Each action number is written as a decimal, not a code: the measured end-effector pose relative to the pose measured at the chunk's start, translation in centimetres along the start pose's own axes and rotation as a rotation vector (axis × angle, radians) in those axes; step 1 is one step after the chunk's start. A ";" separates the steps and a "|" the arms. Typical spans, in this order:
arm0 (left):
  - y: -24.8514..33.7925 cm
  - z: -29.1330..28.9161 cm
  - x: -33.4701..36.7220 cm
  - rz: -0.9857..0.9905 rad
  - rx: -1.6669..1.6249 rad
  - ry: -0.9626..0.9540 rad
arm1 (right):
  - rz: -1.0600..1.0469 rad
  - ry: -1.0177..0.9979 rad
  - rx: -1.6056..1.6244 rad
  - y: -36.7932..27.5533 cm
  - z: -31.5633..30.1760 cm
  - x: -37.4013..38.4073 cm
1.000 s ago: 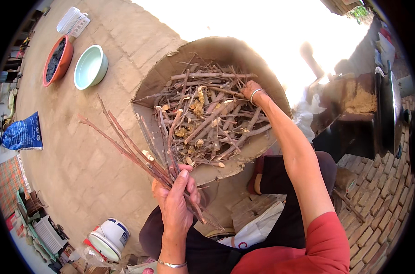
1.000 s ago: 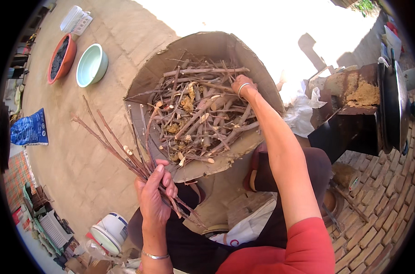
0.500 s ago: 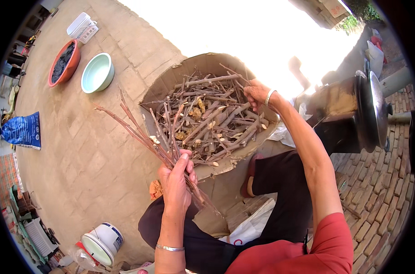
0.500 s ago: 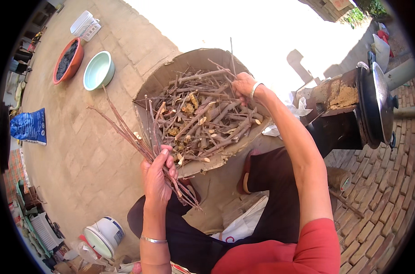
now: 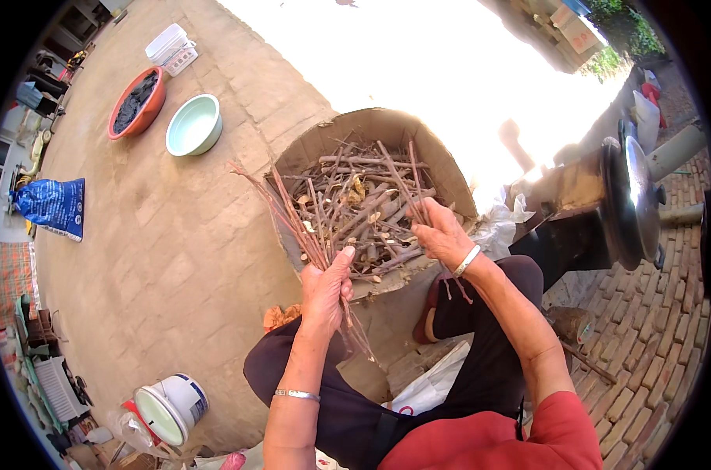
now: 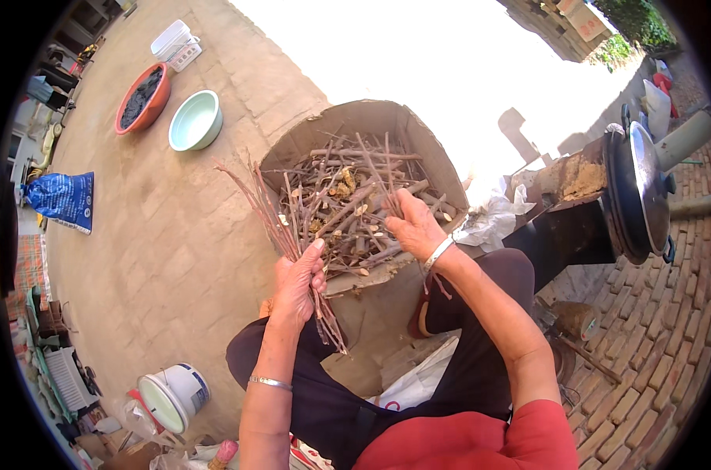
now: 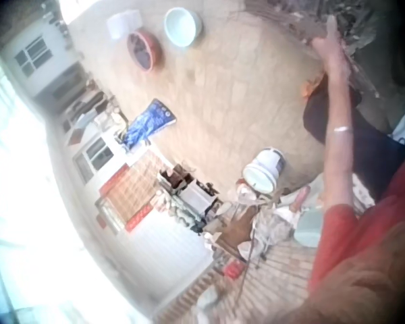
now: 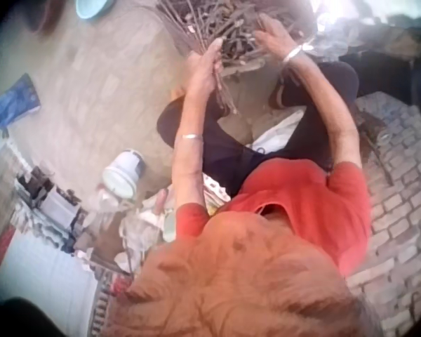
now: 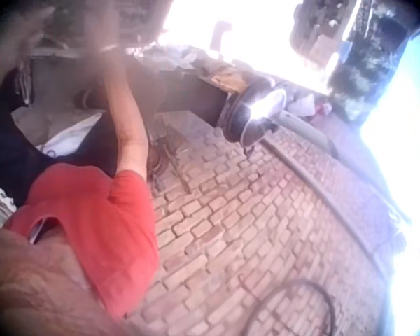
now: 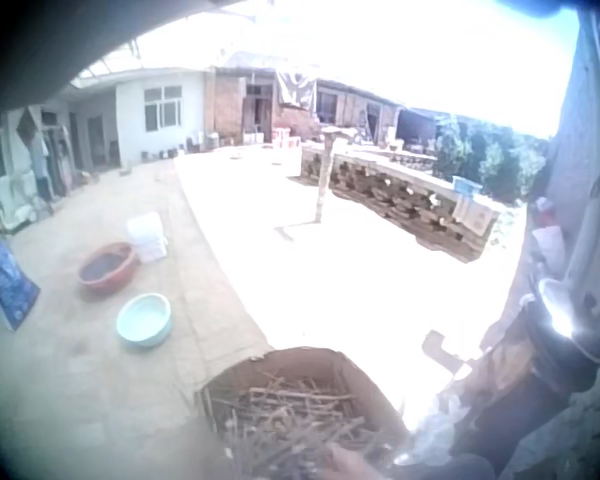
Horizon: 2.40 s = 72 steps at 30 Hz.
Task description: The person gathers several sticks from a cardboard box and uses a lighter to attempt to ignite crumpled paper in front of a brick stove.
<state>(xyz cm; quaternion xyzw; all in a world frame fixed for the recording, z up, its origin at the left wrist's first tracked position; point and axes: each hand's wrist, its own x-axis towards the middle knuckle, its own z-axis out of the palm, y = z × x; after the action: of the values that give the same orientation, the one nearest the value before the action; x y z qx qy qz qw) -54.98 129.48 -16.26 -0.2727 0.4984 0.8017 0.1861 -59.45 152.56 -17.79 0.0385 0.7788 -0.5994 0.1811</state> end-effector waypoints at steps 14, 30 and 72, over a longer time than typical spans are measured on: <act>0.3 -1.8 -0.1 0.084 -0.094 0.108 | -0.470 -0.145 -0.197 -3.9 12.1 -2.8; 2.0 -2.6 -2.7 0.007 -0.156 0.222 | -0.150 0.305 -0.429 10.5 -0.6 25.1; 2.6 -0.2 -1.0 0.137 -0.062 0.164 | -0.026 0.018 0.054 -2.1 -5.0 15.4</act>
<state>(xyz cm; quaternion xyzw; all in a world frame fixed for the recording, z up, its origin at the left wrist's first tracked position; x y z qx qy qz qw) -55.64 128.14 -13.86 -0.3085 0.5044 0.8024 0.0809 -75.56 154.29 -19.85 0.0385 0.7642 -0.6223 0.1651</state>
